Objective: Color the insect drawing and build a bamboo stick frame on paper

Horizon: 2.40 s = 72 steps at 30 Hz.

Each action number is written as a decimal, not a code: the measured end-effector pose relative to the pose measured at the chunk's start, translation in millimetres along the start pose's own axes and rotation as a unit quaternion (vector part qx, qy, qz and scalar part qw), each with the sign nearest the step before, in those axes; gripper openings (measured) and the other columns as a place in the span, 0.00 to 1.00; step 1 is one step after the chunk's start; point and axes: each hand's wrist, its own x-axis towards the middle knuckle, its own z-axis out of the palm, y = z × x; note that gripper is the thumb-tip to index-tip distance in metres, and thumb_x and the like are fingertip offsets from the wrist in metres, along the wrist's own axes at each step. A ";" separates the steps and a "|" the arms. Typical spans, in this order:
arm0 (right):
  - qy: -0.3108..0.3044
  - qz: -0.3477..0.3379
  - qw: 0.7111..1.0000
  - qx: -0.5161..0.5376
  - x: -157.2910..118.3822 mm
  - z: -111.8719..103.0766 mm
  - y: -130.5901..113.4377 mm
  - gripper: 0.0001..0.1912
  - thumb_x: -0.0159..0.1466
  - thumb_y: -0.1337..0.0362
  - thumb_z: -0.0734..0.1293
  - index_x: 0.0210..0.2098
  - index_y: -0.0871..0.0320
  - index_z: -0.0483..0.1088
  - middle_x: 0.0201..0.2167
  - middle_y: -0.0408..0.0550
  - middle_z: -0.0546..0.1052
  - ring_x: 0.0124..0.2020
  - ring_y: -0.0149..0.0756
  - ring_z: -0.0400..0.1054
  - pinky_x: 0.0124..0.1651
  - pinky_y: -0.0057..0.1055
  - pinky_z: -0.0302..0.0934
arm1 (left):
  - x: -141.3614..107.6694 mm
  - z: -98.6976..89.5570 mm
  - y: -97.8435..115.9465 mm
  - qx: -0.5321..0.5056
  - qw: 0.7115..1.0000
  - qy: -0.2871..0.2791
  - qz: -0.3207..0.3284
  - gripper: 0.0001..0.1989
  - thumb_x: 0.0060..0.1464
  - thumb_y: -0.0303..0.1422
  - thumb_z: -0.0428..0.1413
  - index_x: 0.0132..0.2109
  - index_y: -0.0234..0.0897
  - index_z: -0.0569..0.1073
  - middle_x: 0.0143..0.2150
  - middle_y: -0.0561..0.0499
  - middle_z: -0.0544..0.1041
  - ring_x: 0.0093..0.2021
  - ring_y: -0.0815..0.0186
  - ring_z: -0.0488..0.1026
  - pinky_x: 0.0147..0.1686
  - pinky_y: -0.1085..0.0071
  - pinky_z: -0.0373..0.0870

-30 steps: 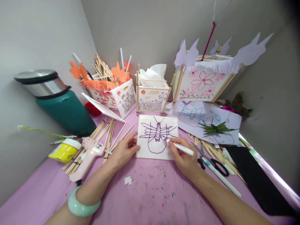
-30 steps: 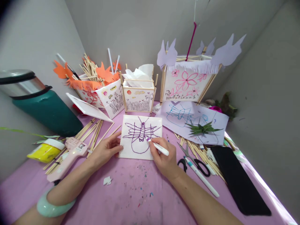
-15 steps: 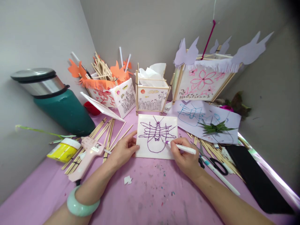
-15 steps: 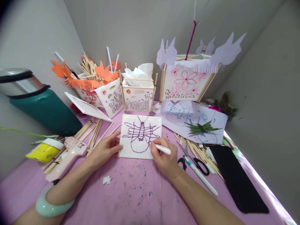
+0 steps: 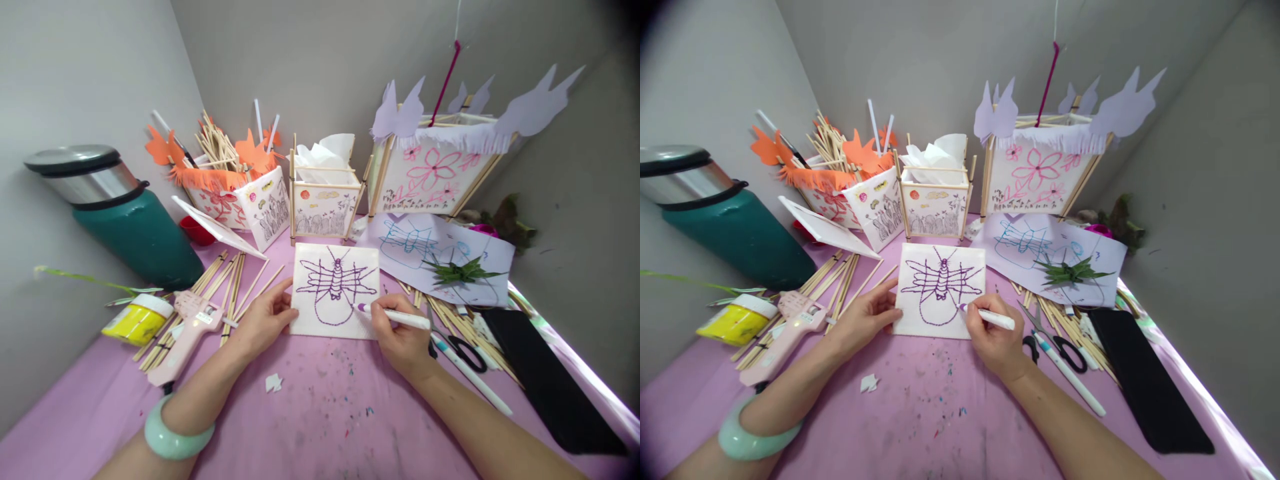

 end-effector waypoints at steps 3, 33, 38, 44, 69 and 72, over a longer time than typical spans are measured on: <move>0.001 0.000 1.000 0.014 1.5 0.3 -1.6 0.02 0.61 0.67 0.63 0.32 0.57 0.68 0.25 0.42 0.72 0.24 0.29 0.67 0.28 0.26 0.60 | -0.3 -0.1 -0.2 0.002 1.000 -0.003 0.002 0.31 0.48 0.27 0.56 0.61 0.42 0.63 0.32 0.56 0.68 0.25 0.72 0.66 0.24 0.74 0.63; -0.010 -0.023 0.999 -0.044 2.9 2.0 -0.6 0.05 0.59 0.68 0.64 0.26 0.56 0.66 0.17 0.38 0.68 0.16 0.26 0.60 0.21 0.25 0.55 | 0.9 -0.9 -2.3 0.002 1.000 -0.005 0.006 0.33 0.47 0.27 0.55 0.62 0.43 0.61 0.32 0.56 0.68 0.26 0.72 0.65 0.24 0.75 0.64; -0.006 -0.036 0.998 -0.052 3.1 0.7 -1.5 0.08 0.58 0.69 0.64 0.23 0.56 0.64 0.15 0.37 0.65 0.15 0.25 0.58 0.21 0.25 0.53 | 1.1 -0.9 -3.4 -0.003 1.000 -0.002 0.005 0.33 0.47 0.26 0.55 0.61 0.43 0.62 0.32 0.56 0.67 0.25 0.72 0.65 0.23 0.74 0.64; -0.006 -0.039 0.998 -0.047 2.1 0.7 -0.7 0.08 0.57 0.69 0.64 0.22 0.56 0.64 0.14 0.36 0.63 0.15 0.25 0.56 0.20 0.25 0.51 | 0.9 -0.5 -2.8 -0.001 1.000 0.002 0.004 0.33 0.47 0.26 0.56 0.61 0.42 0.62 0.32 0.56 0.67 0.25 0.72 0.65 0.24 0.74 0.65; -0.057 -0.134 0.989 0.008 0.7 13.5 -8.1 0.11 0.60 0.72 0.67 0.42 0.58 0.68 0.34 0.47 0.77 0.34 0.34 0.71 0.37 0.32 0.64 | 0.4 1.0 3.3 0.014 1.000 0.000 0.007 0.31 0.46 0.27 0.55 0.60 0.40 0.63 0.30 0.56 0.68 0.25 0.72 0.66 0.24 0.74 0.63; -0.063 -0.137 0.989 0.006 0.8 14.1 -8.1 0.10 0.60 0.71 0.67 0.41 0.58 0.68 0.34 0.48 0.77 0.35 0.34 0.71 0.38 0.32 0.63 | 0.4 0.5 2.2 0.014 1.000 -0.002 0.013 0.31 0.46 0.26 0.55 0.60 0.41 0.63 0.30 0.56 0.68 0.25 0.72 0.66 0.24 0.74 0.64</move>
